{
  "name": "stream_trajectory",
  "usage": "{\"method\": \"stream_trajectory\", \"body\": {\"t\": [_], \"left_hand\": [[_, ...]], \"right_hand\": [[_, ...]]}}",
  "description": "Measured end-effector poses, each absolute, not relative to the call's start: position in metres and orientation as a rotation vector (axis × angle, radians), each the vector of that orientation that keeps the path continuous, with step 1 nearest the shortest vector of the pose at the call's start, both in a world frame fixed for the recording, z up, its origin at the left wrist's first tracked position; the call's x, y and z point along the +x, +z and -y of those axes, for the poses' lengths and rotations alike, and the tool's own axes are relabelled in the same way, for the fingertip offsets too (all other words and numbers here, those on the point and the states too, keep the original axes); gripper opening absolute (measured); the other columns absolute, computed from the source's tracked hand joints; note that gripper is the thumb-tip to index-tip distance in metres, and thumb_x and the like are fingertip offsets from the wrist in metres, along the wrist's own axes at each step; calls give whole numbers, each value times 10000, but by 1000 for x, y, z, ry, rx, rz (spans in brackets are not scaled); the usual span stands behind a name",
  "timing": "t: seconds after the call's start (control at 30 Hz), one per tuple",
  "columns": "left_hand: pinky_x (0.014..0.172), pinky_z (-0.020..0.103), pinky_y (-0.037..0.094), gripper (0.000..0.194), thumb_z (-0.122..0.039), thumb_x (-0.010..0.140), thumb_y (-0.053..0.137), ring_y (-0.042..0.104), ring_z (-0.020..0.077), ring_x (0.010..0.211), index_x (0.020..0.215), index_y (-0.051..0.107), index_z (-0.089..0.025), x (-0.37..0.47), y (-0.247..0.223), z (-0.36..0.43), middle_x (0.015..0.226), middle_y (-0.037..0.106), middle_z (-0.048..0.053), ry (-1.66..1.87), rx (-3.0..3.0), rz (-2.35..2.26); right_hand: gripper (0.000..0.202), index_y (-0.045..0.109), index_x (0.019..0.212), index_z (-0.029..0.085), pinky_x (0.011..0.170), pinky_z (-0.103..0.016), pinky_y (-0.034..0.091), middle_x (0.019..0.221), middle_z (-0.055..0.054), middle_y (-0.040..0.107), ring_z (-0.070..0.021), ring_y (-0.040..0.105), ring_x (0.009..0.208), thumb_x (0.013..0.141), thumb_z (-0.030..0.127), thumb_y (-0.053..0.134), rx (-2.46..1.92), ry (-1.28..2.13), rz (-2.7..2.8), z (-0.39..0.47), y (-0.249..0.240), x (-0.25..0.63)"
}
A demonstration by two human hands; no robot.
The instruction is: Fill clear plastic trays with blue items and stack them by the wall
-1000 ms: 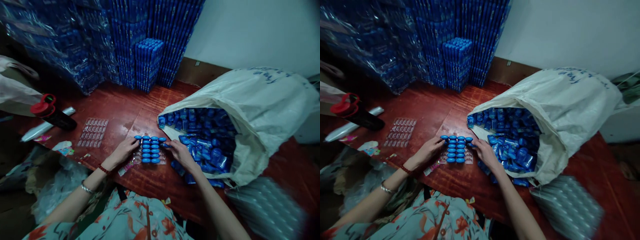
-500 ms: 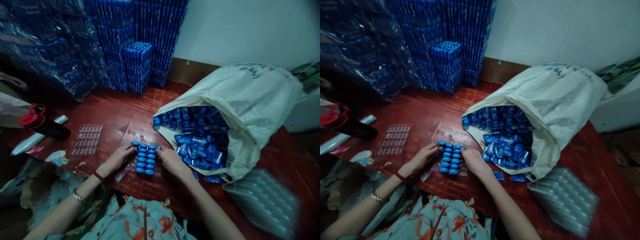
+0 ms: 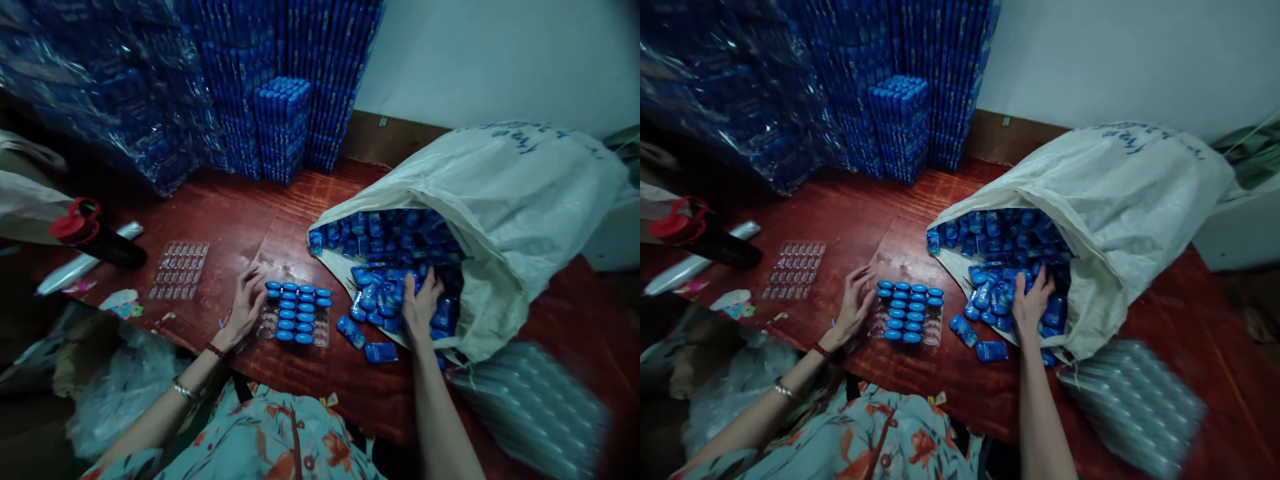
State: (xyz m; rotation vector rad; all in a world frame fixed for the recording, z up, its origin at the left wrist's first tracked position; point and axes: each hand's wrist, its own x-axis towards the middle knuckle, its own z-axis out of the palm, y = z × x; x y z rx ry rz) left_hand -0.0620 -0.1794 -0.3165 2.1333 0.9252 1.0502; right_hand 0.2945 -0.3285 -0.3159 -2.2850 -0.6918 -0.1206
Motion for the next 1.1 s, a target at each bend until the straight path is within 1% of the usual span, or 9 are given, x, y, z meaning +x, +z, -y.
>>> {"method": "stream_trajectory", "body": {"t": [0.1,0.23,0.33,0.5,0.6,0.73,0.9,1.0,1.1], "left_hand": [[1057,409,348,406,-359,939,366,454,203,1215,1307,431,-202,-48,-309,173,1328,469,96,942,1883,-999],[1019,382,387,434,-436,915,386,534,211,1139,1220,539,-166,-28,-314,174,1242,578,91,654,1733,-936],[966,349,431,433,-426,923,368,576,204,1076,1182,568,-143,-17,-320,184,1160,629,91,603,1705,-848],[917,322,451,398,-402,933,364,591,184,1010,1168,584,-168,-5,-323,196,1113,645,68,608,1759,-778],[927,327,435,395,-393,937,355,582,186,1014,1171,579,-166,-1,-324,200,1111,639,78,621,1762,-774],[919,330,423,385,-389,933,360,576,192,994,1144,587,-160,2,-322,204,1068,641,81,608,1791,-806],[942,328,398,425,-447,930,341,552,201,1038,1140,591,-175,-4,-313,209,1102,624,72,586,1751,-810],[928,329,415,478,-481,929,310,566,202,1010,1101,616,-157,-12,-313,209,1083,635,76,673,1617,-839],[839,314,461,445,-482,901,380,596,198,906,1002,639,-134,-21,-317,198,972,661,77,841,1497,-994]], "right_hand": [[765,284,1428,132,1080,-467,234,1432,-178,341,-286,294,1337,847,630,310,-2120,-2,659,290,-314,313],[772,374,1387,130,1095,-411,234,1429,-152,374,-252,319,1330,811,644,379,-1965,77,690,248,-317,312],[745,407,1370,159,1099,-396,238,1416,-126,405,-231,341,1320,795,632,431,-1849,244,839,224,-323,302],[664,421,1363,221,1106,-398,230,1433,-72,399,-210,334,1327,812,588,467,-1735,447,1031,198,-330,290],[618,444,1349,232,1099,-398,246,1405,-58,440,-216,368,1305,827,561,477,-1688,486,1215,195,-328,286],[552,490,1316,244,1038,-419,333,1292,-68,536,-243,490,1184,858,548,439,-1725,423,1552,194,-322,266],[563,390,1384,298,965,-474,376,1287,-78,511,-289,505,1125,877,542,408,-1888,273,1861,191,-310,233],[502,410,1364,331,987,-503,345,1303,-52,523,-288,482,1163,903,523,361,-1848,411,2005,194,-299,223],[438,486,1308,330,1058,-499,279,1311,-19,545,-244,479,1209,927,481,330,-1702,683,2027,203,-290,223]]}}
